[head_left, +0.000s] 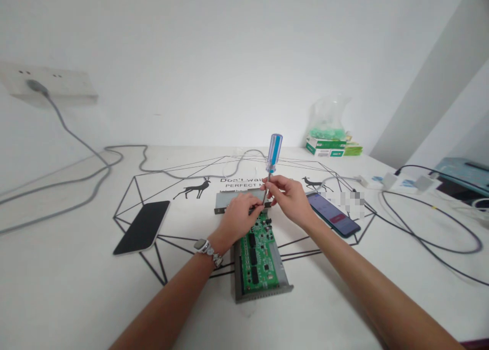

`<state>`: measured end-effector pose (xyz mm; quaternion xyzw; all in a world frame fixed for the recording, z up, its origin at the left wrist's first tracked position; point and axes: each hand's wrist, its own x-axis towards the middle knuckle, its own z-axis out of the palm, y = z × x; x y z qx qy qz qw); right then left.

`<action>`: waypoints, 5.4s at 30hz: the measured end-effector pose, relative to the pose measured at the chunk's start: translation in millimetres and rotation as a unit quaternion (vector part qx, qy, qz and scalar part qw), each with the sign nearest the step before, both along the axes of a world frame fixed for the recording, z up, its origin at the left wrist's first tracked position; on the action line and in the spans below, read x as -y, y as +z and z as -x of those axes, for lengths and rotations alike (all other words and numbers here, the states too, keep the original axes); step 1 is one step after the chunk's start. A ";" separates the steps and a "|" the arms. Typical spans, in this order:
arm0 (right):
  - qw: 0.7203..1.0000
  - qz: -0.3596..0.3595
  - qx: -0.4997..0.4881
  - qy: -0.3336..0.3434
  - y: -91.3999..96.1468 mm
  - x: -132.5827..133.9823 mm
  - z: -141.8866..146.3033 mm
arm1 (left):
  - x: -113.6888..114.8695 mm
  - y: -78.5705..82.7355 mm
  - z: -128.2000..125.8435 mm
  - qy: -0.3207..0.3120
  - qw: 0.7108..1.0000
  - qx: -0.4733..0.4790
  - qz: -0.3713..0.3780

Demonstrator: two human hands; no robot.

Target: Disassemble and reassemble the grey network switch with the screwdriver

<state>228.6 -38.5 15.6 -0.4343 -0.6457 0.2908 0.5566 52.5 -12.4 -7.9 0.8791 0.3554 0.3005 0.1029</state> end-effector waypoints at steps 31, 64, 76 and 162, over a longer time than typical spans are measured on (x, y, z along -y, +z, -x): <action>1.000 -0.003 -0.001 0.018 8.6 -0.4 1.0 | -0.5 9.1 -5.6 -0.078 0.988 0.086 0.106; 0.996 -0.040 0.052 -0.068 17.7 1.9 -0.6 | -3.3 3.2 -11.4 -0.092 0.958 0.202 0.183; 0.994 -0.049 0.053 -0.076 14.5 0.6 5.1 | -2.3 5.8 -11.8 -0.081 0.961 0.208 0.163; 0.984 -0.096 0.146 -0.038 47.5 -8.6 -6.9 | 2.7 4.8 -7.4 -0.104 0.953 0.206 0.197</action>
